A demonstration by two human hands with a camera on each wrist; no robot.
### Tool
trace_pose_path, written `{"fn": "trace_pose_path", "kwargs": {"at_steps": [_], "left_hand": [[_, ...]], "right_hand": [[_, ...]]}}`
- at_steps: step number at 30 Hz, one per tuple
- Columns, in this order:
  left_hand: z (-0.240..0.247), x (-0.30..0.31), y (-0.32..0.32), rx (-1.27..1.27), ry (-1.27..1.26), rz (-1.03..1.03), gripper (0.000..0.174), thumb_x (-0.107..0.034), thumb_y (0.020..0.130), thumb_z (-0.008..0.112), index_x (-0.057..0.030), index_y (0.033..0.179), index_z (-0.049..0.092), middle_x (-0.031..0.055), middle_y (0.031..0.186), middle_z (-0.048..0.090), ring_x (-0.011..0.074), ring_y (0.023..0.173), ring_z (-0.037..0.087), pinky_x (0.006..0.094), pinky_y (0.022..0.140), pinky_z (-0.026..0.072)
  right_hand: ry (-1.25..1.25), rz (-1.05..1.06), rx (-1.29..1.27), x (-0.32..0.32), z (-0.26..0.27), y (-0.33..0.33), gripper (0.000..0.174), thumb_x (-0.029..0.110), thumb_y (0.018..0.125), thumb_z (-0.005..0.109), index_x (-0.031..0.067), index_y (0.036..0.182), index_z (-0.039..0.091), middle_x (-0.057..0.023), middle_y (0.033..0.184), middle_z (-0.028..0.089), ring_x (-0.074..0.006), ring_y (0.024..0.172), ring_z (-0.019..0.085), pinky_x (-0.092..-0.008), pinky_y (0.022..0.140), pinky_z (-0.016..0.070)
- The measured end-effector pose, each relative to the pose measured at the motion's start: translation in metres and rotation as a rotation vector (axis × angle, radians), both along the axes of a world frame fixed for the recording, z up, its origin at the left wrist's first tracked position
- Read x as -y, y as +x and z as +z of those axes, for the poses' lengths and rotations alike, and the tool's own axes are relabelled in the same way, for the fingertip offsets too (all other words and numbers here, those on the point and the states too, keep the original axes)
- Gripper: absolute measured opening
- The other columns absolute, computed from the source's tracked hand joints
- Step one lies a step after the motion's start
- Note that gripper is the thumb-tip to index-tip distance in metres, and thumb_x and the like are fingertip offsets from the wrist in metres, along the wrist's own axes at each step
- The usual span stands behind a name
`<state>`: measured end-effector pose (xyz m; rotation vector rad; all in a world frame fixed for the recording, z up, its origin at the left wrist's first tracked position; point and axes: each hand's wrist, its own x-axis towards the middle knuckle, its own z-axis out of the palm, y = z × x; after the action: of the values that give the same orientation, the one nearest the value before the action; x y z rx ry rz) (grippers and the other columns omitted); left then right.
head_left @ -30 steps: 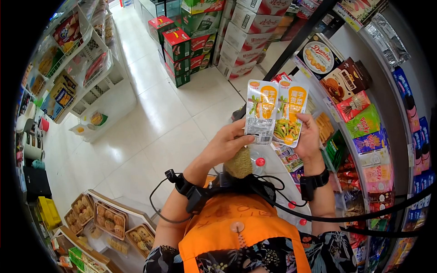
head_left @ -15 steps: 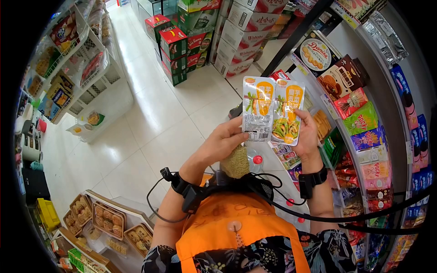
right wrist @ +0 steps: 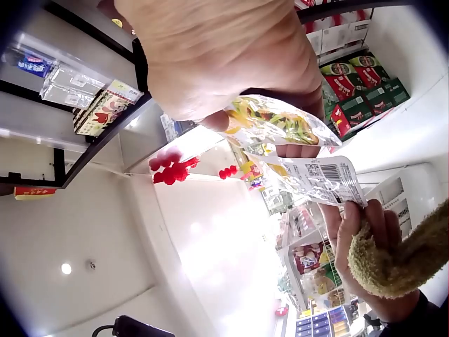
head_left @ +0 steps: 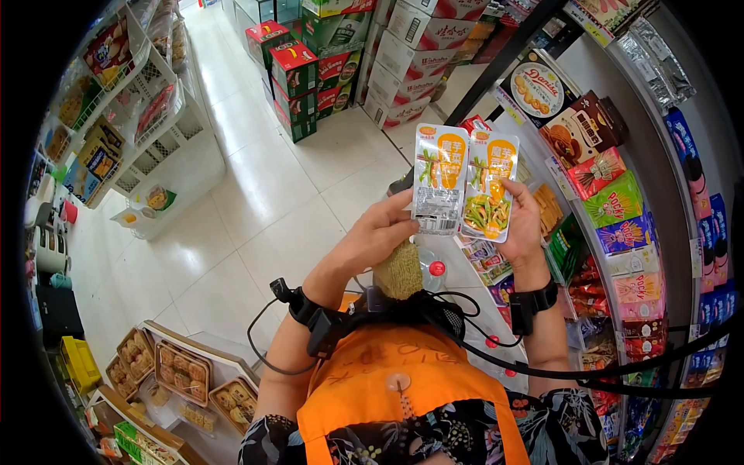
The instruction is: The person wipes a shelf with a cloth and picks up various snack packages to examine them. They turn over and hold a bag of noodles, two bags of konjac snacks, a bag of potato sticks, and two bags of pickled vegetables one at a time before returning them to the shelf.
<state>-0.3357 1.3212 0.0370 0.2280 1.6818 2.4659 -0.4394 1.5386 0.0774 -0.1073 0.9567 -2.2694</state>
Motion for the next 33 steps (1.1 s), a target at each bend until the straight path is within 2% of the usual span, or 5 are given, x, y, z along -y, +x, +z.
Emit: {"fn": "trace_pose_path", "kwargs": {"at_steps": [9, 16, 19, 25, 33], "left_hand": [[0.003, 0.000, 0.001, 0.042, 0.009, 0.008, 0.047, -0.001, 0.087, 0.047, -0.0048, 0.134, 0.045, 0.0033, 0.101, 0.064, 0.0061, 0.084, 0.056, 0.0226, 0.073, 0.0448], [0.007, 0.002, 0.000, 0.053, 0.046, 0.044, 0.046, -0.001, 0.087, 0.047, -0.0050, 0.133, 0.045, 0.0030, 0.098, 0.064, 0.0056, 0.081, 0.056, 0.0211, 0.070, 0.0444], [0.001, 0.002, -0.001, 0.044, 0.040, 0.045, 0.046, -0.001, 0.088, 0.047, -0.0047, 0.134, 0.044, 0.0033, 0.099, 0.064, 0.0058, 0.083, 0.056, 0.0216, 0.072, 0.0450], [-0.002, 0.002, -0.003, 0.029, 0.021, -0.020, 0.050, -0.001, 0.088, 0.047, -0.0044, 0.137, 0.041, 0.0047, 0.101, 0.064, 0.0059, 0.085, 0.057, 0.0219, 0.074, 0.0456], [0.008, 0.001, 0.000, 0.053, 0.092, -0.031, 0.053, -0.002, 0.087, 0.049, -0.0057, 0.139, 0.040, 0.0029, 0.095, 0.064, 0.0044, 0.078, 0.055, 0.0206, 0.068, 0.0439]], "right_hand": [[0.119, -0.102, 0.009, 0.009, 0.005, 0.005, 0.036, 0.020, 0.092, 0.048, -0.0019, 0.121, 0.050, -0.0147, 0.112, 0.062, -0.0252, 0.097, 0.064, -0.0390, 0.084, 0.0532], [0.325, -0.066, -0.198, 0.014, 0.000, 0.006, 0.035, 0.020, 0.092, 0.051, -0.0008, 0.121, 0.052, -0.0142, 0.105, 0.065, -0.0194, 0.083, 0.066, -0.0321, 0.075, 0.0551], [0.309, -0.068, -0.167, 0.014, 0.003, 0.009, 0.032, 0.019, 0.092, 0.054, -0.0004, 0.118, 0.054, -0.0126, 0.103, 0.065, -0.0185, 0.084, 0.066, -0.0304, 0.075, 0.0551], [0.492, -0.088, -0.396, 0.022, 0.003, 0.014, 0.031, 0.006, 0.086, 0.064, 0.0000, 0.115, 0.057, -0.0081, 0.104, 0.064, -0.0150, 0.088, 0.064, -0.0291, 0.077, 0.0526], [0.519, -0.076, -0.410, 0.025, 0.010, 0.017, 0.033, 0.001, 0.083, 0.066, -0.0004, 0.115, 0.057, -0.0082, 0.105, 0.064, -0.0154, 0.091, 0.063, -0.0293, 0.079, 0.0515]]}}
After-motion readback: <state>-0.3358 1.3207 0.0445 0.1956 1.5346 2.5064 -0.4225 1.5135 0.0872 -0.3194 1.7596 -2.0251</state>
